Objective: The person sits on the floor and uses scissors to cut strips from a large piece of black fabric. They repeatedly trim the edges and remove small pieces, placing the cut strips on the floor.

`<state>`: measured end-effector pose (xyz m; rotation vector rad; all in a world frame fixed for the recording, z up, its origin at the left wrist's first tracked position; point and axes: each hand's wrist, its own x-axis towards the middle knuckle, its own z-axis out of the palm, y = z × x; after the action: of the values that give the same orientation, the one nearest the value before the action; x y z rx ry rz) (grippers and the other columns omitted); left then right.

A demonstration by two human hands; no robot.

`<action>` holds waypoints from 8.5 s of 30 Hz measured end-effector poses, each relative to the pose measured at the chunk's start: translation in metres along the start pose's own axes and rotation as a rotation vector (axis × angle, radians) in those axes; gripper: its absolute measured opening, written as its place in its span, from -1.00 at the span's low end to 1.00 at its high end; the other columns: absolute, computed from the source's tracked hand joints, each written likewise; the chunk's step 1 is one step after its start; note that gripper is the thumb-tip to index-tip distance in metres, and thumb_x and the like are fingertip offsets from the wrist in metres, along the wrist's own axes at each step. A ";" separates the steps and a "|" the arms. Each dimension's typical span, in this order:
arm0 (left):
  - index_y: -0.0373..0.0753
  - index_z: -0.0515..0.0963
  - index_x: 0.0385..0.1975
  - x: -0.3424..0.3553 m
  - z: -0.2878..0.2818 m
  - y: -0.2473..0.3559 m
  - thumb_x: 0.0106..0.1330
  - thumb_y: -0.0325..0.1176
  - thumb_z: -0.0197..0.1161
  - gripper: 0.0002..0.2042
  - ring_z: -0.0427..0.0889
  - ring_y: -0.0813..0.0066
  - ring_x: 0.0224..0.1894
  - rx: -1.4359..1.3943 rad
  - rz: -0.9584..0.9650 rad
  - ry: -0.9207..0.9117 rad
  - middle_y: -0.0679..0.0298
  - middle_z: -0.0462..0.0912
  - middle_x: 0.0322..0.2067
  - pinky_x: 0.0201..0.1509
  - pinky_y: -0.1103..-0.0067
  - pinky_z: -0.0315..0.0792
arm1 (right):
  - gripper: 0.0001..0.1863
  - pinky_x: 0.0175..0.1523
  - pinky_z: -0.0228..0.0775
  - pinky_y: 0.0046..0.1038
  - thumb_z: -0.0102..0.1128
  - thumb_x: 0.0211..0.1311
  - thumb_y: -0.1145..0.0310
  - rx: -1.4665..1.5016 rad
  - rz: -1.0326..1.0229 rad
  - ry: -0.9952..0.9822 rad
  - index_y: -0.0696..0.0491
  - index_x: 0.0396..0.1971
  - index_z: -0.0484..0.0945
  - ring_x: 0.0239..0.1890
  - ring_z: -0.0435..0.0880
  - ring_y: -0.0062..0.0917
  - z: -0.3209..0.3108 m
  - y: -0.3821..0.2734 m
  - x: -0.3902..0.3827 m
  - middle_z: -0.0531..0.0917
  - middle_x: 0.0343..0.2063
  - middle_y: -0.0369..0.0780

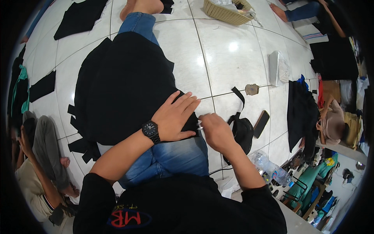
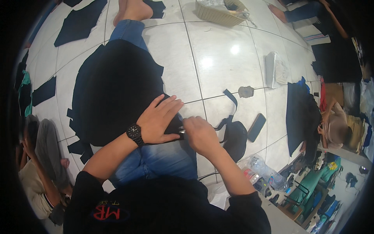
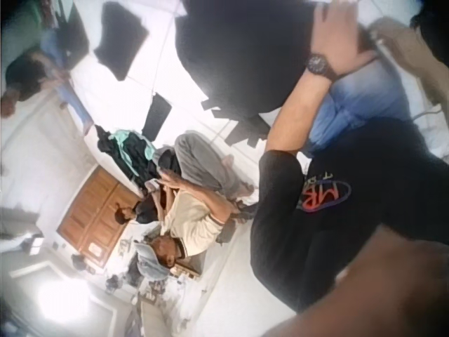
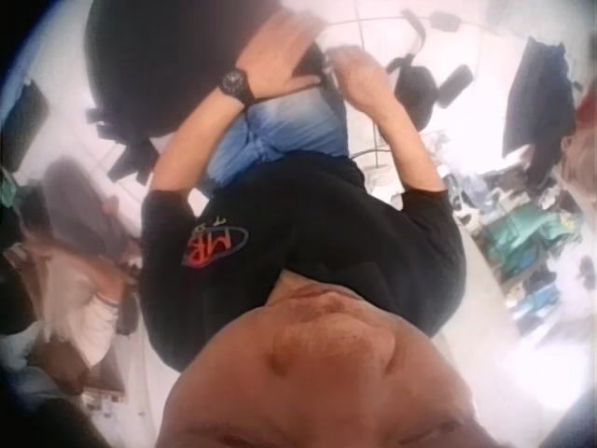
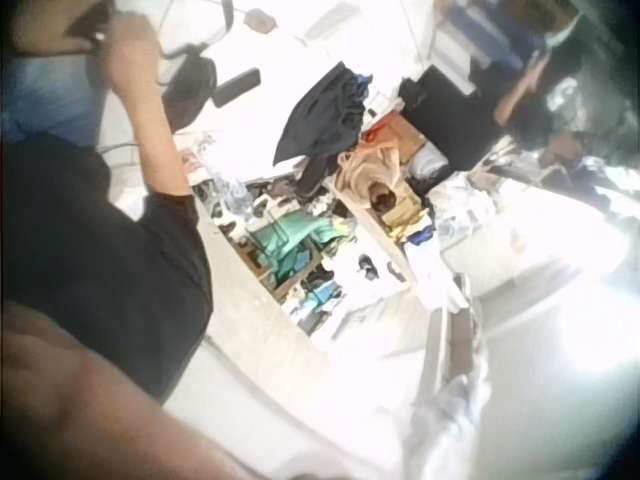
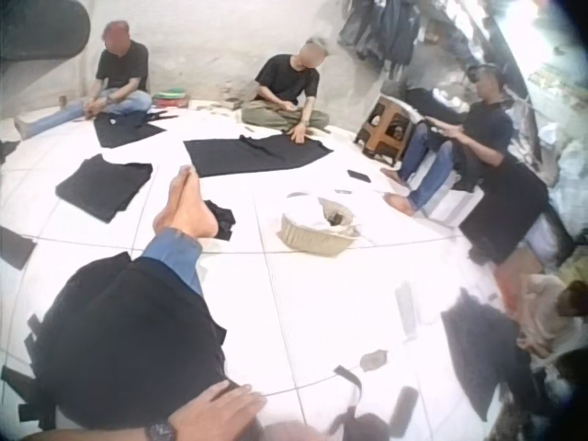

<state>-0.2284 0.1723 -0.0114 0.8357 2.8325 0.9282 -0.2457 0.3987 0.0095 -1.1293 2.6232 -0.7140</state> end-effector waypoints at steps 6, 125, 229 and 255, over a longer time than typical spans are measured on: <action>-0.34 0.27 0.37 -0.003 -0.001 0.000 0.16 0.19 0.36 -0.09 0.24 0.12 0.47 0.014 -0.028 -0.053 0.00 0.39 0.33 0.58 0.16 -0.04 | -0.84 -0.21 0.41 -0.24 0.33 -0.10 0.43 -0.217 0.032 -0.137 -0.03 -0.45 0.55 -0.33 0.56 -0.29 -0.034 0.044 -0.043 0.52 -0.48 -0.25; -0.23 0.64 0.04 -0.067 0.003 0.001 0.42 -0.28 0.06 -0.67 0.42 0.32 0.39 0.400 -0.105 0.268 0.19 0.58 0.23 0.50 0.17 0.21 | -0.68 -0.27 0.20 -0.20 0.13 0.38 0.43 -0.746 0.225 -0.044 0.20 -0.54 0.25 -0.43 0.33 -0.14 -0.187 0.114 -0.114 0.34 -0.56 -0.03; -0.21 0.55 0.20 -0.125 -0.035 -0.012 0.31 -0.20 0.28 -0.53 0.35 0.30 0.44 0.455 -0.217 0.170 0.20 0.52 0.29 0.55 0.15 0.10 | -0.70 -0.26 0.20 -0.14 0.20 0.26 0.37 -0.336 -0.106 -0.233 0.10 -0.61 0.35 -0.47 0.41 -0.10 -0.090 0.036 -0.030 0.44 -0.60 -0.09; -0.27 0.56 0.15 -0.123 -0.057 -0.001 0.33 -0.07 0.28 -0.51 0.34 0.29 0.44 0.298 -0.269 0.253 0.15 0.52 0.28 0.55 0.16 0.10 | -0.44 0.54 -0.03 -0.09 -0.22 0.56 0.14 -0.543 -0.067 -0.071 0.30 0.24 0.42 0.42 0.29 0.04 -0.087 0.007 0.019 0.43 0.29 0.15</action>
<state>-0.1358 0.0785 0.0197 0.3550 3.2480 0.6246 -0.2949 0.4198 0.0814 -1.3426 2.8049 0.0487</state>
